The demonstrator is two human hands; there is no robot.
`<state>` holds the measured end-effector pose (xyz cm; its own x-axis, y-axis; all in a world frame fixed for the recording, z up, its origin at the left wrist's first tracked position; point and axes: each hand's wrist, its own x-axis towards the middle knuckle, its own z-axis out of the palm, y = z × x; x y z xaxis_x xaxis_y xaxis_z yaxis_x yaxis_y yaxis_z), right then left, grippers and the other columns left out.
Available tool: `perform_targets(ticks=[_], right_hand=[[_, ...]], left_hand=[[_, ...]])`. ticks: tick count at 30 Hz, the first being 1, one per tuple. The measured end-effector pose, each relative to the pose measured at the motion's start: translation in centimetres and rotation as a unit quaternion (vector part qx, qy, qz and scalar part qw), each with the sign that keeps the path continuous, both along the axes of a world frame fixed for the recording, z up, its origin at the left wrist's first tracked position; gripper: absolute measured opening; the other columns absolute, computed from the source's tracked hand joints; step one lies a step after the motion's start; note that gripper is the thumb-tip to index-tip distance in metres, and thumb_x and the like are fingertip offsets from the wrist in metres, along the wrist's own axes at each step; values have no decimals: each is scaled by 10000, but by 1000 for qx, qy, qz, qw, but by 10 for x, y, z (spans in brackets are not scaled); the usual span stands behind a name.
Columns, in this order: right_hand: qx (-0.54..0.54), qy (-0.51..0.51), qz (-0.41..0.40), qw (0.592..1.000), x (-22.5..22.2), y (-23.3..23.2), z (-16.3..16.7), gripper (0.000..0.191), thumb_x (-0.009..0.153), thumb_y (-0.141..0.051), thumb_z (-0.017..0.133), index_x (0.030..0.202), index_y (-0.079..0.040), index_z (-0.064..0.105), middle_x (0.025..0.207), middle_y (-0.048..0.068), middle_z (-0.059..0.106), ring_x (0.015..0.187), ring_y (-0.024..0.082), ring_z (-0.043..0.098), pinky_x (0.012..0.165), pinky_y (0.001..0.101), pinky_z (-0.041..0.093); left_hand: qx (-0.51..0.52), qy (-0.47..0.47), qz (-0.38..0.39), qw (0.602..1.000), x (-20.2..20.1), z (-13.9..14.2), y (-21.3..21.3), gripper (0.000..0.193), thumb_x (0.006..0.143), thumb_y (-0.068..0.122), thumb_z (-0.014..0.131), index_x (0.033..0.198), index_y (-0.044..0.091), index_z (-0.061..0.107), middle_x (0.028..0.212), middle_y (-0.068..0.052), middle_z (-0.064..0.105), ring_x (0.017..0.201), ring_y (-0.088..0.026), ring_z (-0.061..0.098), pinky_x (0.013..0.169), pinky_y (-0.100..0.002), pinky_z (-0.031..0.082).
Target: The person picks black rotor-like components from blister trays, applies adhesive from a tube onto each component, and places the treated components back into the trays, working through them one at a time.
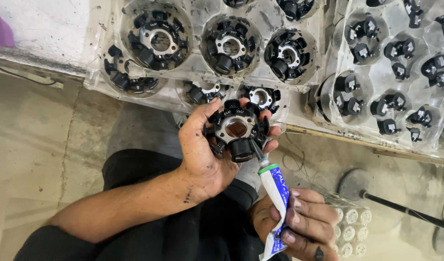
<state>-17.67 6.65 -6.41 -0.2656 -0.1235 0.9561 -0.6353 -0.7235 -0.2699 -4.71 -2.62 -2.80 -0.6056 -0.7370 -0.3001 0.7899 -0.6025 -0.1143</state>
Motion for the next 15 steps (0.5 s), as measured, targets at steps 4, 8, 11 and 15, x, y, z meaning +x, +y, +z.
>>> perform_targets(ticks=[4, 8, 11, 15], right_hand=[[0, -17, -19, 1000, -1, 2, 2, 410, 774, -12, 853, 879, -115, 470, 846, 35, 622, 784, 186, 640, 614, 364, 635], [-11, -36, -29, 999, 2, 0, 3, 399, 773, -15, 861, 853, -113, 482, 834, 35, 630, 774, 173, 648, 616, 370, 639], [-17, -47, -23, 998, 6, -2, 4, 393, 792, -21, 855, 864, -111, 479, 839, 41, 627, 787, 169, 652, 585, 341, 634], [-1, -57, -16, 998, 8, -4, 7, 395, 787, -13, 850, 871, -112, 477, 818, 45, 628, 772, 173, 643, 568, 337, 621]], left_hand=[[-2, 7, 1, 1000, 0, -1, 1, 414, 985, 415, 540, 1144, 38, 603, 1152, -234, 678, 1063, -440, 680, 928, -536, 568], [1, 4, 3, 1000, -1, -2, 2, 415, 978, 415, 547, 1145, 39, 603, 1165, -238, 675, 1071, -445, 675, 929, -544, 567], [12, 2, -2, 1000, -1, -2, 2, 418, 973, 417, 549, 1151, 42, 606, 1168, -238, 673, 1077, -446, 674, 930, -544, 568], [28, -2, -8, 1000, -1, -2, 2, 422, 970, 416, 551, 1164, 45, 610, 1173, -238, 671, 1090, -442, 674, 940, -540, 571]])
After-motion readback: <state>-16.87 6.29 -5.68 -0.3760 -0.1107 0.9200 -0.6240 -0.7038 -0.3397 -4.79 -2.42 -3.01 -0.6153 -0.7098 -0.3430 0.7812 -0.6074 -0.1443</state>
